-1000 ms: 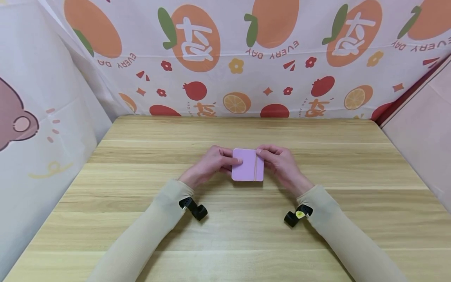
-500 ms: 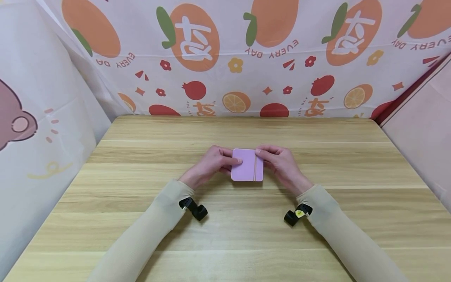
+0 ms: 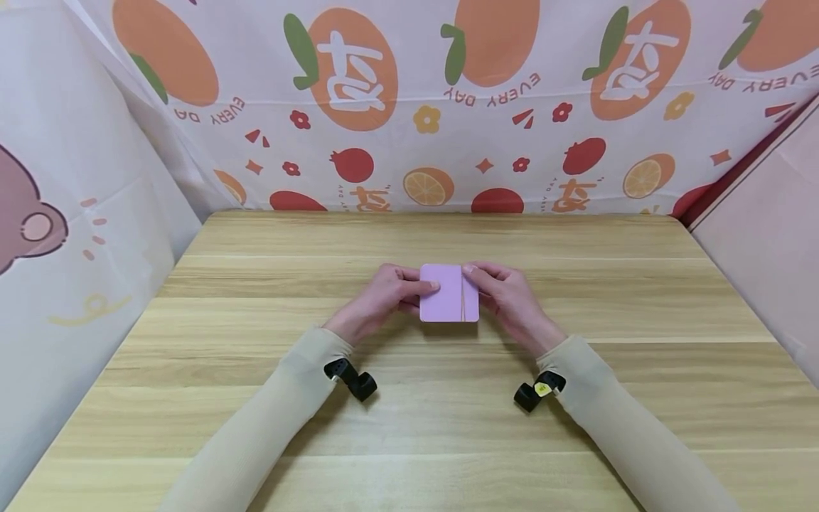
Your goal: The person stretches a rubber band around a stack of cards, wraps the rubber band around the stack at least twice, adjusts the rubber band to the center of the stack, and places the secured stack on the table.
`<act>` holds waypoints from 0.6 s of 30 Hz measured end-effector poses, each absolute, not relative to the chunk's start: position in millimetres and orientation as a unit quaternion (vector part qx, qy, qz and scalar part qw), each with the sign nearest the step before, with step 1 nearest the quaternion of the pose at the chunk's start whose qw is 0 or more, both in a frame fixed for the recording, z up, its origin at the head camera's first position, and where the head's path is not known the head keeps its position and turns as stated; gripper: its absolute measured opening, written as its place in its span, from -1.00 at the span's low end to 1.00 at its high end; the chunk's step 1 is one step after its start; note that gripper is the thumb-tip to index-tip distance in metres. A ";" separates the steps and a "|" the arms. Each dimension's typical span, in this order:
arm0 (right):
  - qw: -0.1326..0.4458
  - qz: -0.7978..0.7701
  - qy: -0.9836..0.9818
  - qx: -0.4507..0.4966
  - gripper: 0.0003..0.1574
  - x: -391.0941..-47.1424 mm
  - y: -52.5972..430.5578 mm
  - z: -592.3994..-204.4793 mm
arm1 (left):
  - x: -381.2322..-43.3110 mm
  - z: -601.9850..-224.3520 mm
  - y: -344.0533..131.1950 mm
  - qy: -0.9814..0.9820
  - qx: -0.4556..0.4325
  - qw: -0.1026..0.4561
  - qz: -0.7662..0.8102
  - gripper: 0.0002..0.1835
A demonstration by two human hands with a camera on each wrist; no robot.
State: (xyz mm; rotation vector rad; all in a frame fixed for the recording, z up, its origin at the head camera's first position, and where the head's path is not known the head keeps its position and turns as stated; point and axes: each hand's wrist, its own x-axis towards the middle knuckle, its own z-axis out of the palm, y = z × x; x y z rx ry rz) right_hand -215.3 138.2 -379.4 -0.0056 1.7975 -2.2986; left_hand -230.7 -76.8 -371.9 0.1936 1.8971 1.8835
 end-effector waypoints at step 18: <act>0.146 -0.727 0.663 -0.102 -0.69 -208.8 132.4 -383.0 | -240.3 -358.8 -94.3 0.695 0.044 0.167 0.698 -0.68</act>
